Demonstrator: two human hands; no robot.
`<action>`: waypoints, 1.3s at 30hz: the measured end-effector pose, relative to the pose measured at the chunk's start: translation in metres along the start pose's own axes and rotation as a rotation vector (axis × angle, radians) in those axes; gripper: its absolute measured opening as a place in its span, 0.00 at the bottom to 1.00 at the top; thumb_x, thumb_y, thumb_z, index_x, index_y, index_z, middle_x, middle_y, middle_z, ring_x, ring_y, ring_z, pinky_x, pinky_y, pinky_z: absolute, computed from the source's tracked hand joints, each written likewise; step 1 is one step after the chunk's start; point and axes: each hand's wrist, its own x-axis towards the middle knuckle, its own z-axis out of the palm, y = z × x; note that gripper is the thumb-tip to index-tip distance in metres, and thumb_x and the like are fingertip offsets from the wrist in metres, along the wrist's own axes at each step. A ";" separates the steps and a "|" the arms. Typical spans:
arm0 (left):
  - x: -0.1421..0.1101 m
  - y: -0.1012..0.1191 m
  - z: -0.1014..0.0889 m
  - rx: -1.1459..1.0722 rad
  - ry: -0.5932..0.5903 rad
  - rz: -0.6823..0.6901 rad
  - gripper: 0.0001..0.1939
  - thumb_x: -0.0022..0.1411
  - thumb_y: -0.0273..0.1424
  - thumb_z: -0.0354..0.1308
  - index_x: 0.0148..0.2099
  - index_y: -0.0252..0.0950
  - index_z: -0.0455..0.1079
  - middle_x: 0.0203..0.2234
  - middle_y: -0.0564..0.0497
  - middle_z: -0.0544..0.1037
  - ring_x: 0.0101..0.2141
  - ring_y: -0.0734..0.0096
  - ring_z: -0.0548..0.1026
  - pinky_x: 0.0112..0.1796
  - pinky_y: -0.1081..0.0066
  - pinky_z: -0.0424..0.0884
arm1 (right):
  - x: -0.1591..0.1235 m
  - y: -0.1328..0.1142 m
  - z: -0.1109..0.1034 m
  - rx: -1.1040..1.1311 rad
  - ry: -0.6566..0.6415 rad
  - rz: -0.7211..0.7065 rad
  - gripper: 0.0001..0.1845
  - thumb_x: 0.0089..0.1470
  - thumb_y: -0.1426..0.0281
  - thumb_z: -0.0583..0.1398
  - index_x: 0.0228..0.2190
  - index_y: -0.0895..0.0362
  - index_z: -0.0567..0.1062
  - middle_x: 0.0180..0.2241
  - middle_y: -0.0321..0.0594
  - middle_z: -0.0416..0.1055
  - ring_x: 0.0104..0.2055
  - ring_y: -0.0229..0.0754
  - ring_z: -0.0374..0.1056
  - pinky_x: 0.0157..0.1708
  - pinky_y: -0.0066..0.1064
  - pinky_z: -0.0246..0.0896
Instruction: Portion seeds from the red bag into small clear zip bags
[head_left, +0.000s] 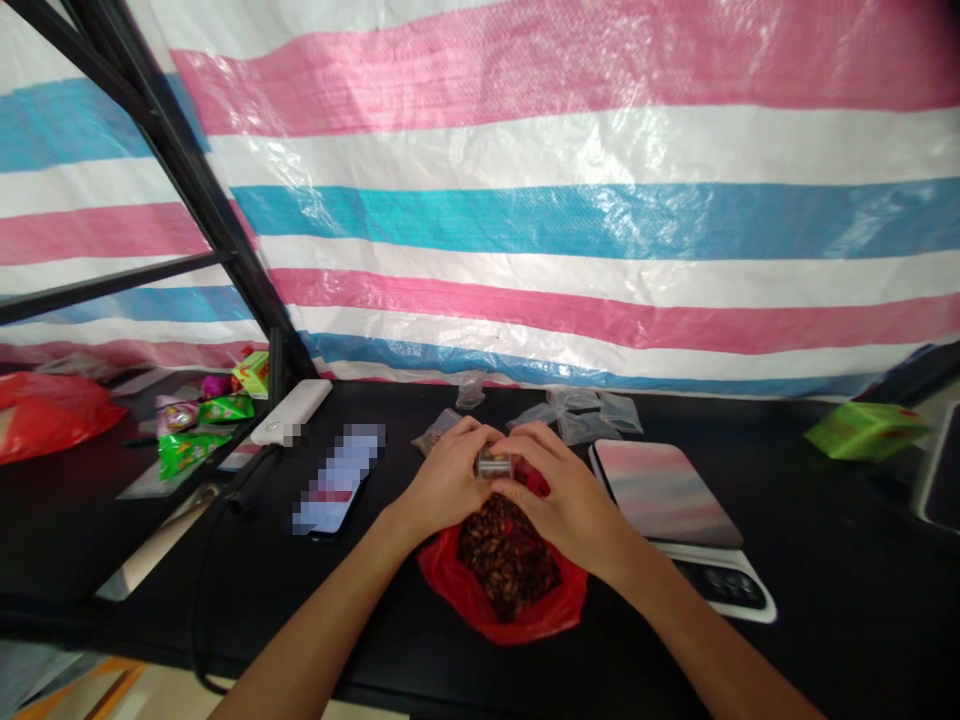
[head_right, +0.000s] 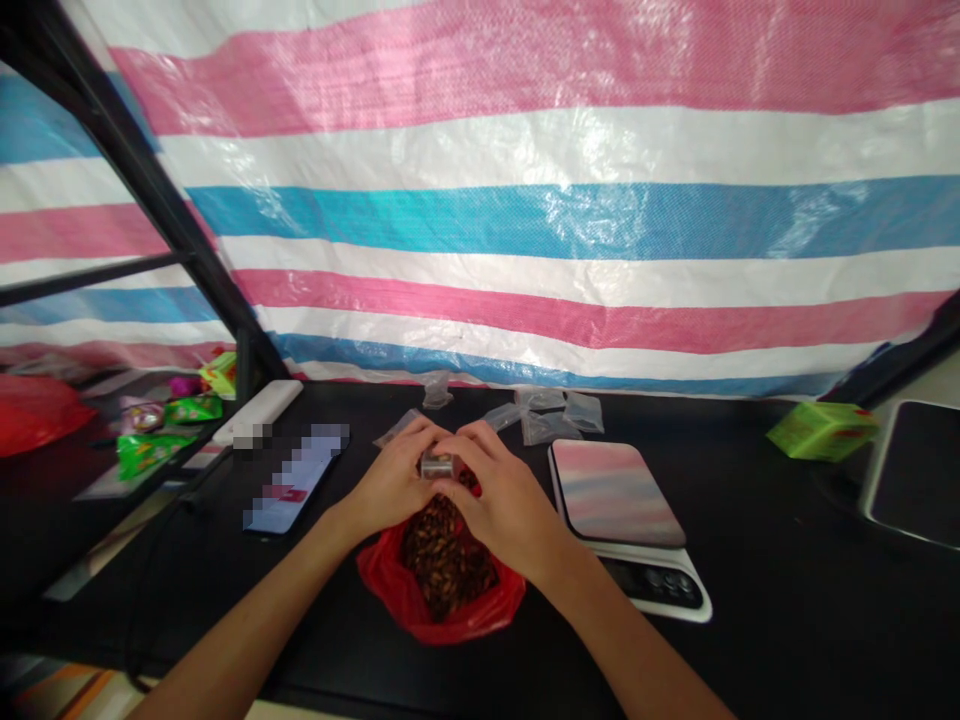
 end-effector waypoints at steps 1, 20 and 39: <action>0.000 0.000 0.000 -0.020 0.005 -0.004 0.11 0.58 0.22 0.61 0.43 0.39 0.73 0.39 0.50 0.76 0.44 0.63 0.72 0.44 0.66 0.69 | 0.000 -0.001 -0.001 0.014 -0.017 -0.027 0.19 0.62 0.75 0.61 0.52 0.46 0.73 0.53 0.40 0.69 0.55 0.45 0.69 0.57 0.37 0.65; -0.001 0.004 -0.003 0.031 -0.013 -0.026 0.20 0.55 0.22 0.62 0.50 0.38 0.67 0.42 0.49 0.71 0.47 0.60 0.70 0.48 0.62 0.70 | -0.003 -0.004 0.009 -0.216 -0.022 0.051 0.16 0.64 0.71 0.57 0.52 0.50 0.73 0.45 0.43 0.70 0.47 0.49 0.72 0.48 0.40 0.71; -0.004 0.010 -0.004 0.093 -0.041 0.055 0.20 0.54 0.22 0.59 0.48 0.40 0.62 0.43 0.47 0.69 0.47 0.57 0.68 0.47 0.59 0.70 | 0.000 -0.003 0.004 -0.009 -0.018 -0.103 0.27 0.59 0.82 0.54 0.53 0.47 0.74 0.53 0.44 0.66 0.59 0.49 0.64 0.61 0.45 0.62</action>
